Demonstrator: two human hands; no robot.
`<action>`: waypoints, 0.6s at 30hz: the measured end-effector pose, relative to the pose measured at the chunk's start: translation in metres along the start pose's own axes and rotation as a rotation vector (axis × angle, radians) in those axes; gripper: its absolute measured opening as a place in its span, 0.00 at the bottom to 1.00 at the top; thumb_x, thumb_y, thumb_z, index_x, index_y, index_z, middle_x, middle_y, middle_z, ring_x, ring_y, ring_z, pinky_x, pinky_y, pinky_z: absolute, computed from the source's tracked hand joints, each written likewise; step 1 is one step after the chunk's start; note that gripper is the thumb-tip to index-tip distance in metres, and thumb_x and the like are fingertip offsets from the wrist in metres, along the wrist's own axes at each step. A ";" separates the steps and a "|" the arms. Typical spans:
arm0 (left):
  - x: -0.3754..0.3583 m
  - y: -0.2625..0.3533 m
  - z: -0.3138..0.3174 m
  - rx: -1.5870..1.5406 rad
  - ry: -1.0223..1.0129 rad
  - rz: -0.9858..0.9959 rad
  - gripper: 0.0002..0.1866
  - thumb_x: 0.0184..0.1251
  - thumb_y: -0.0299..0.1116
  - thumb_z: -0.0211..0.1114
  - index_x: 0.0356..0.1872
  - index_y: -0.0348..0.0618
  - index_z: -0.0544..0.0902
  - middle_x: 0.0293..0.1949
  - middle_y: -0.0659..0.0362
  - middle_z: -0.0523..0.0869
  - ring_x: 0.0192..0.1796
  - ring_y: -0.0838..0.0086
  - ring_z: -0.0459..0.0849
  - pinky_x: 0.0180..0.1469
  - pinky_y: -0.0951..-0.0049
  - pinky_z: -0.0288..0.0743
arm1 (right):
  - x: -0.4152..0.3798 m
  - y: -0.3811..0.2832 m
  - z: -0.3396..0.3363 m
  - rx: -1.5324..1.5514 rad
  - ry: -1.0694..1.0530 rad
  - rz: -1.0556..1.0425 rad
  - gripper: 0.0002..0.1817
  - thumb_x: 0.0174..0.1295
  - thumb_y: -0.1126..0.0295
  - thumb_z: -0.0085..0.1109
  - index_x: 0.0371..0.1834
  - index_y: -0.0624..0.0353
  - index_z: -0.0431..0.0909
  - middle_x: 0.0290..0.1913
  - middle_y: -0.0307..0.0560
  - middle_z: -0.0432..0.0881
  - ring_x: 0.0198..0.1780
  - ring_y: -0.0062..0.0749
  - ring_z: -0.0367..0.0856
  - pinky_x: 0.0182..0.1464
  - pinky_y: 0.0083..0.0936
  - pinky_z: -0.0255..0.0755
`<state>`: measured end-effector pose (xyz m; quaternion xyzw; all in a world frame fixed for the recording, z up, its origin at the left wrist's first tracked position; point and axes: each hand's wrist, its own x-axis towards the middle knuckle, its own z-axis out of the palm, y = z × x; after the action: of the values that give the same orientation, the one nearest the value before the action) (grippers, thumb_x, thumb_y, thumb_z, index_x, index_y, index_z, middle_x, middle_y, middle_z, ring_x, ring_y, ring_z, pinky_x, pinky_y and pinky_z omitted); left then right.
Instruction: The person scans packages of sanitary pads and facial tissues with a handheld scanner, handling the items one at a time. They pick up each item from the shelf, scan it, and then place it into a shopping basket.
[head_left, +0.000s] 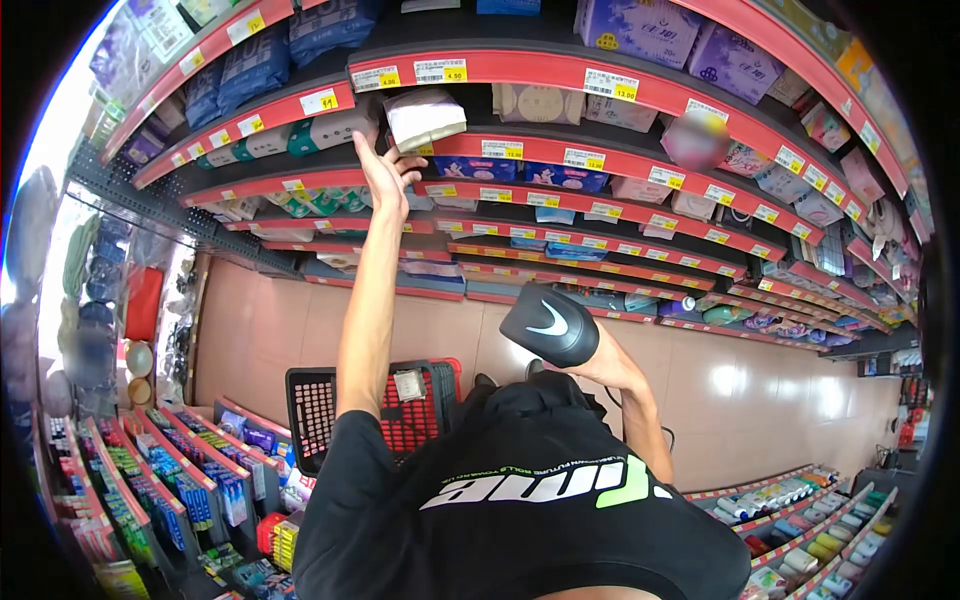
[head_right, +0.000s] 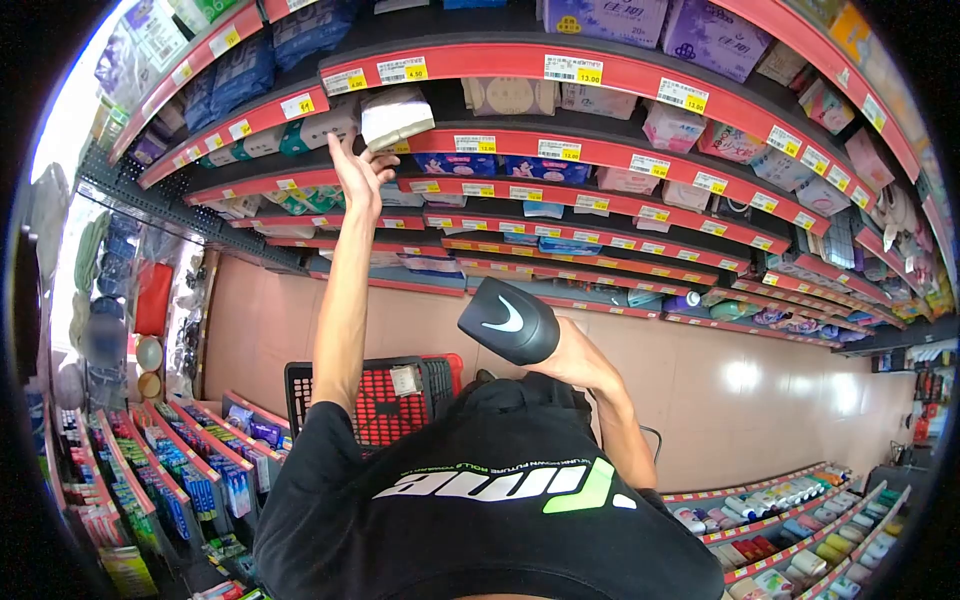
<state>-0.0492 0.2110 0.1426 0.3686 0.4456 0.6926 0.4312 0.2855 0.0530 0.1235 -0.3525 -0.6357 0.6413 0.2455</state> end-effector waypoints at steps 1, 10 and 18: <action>-0.008 0.007 0.011 0.006 0.089 -0.051 0.42 0.67 0.65 0.41 0.72 0.44 0.49 0.40 0.49 0.82 0.28 0.72 0.80 0.23 0.79 0.69 | 0.000 0.001 0.000 0.010 0.000 0.008 0.43 0.41 0.72 0.76 0.64 0.63 0.65 0.57 0.45 0.75 0.55 0.26 0.71 0.60 0.26 0.64; 0.043 0.012 -0.003 0.614 0.350 0.469 0.26 0.58 0.45 0.61 0.45 0.27 0.78 0.37 0.45 0.84 0.38 0.65 0.81 0.44 0.68 0.72 | -0.004 -0.001 -0.001 -0.048 0.090 -0.066 0.26 0.43 0.70 0.71 0.47 0.67 0.75 0.42 0.44 0.82 0.43 0.23 0.75 0.49 0.25 0.71; 0.101 0.012 -0.012 0.345 0.111 0.300 0.19 0.67 0.40 0.54 0.47 0.35 0.80 0.45 0.57 0.81 0.48 0.76 0.76 0.52 0.72 0.67 | -0.008 0.004 -0.001 0.010 0.126 -0.100 0.31 0.40 0.74 0.71 0.52 0.68 0.73 0.45 0.46 0.81 0.46 0.25 0.75 0.53 0.25 0.70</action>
<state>-0.0996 0.2978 0.1627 0.4603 0.5205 0.6817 0.2289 0.2916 0.0476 0.1210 -0.3586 -0.6328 0.6079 0.3183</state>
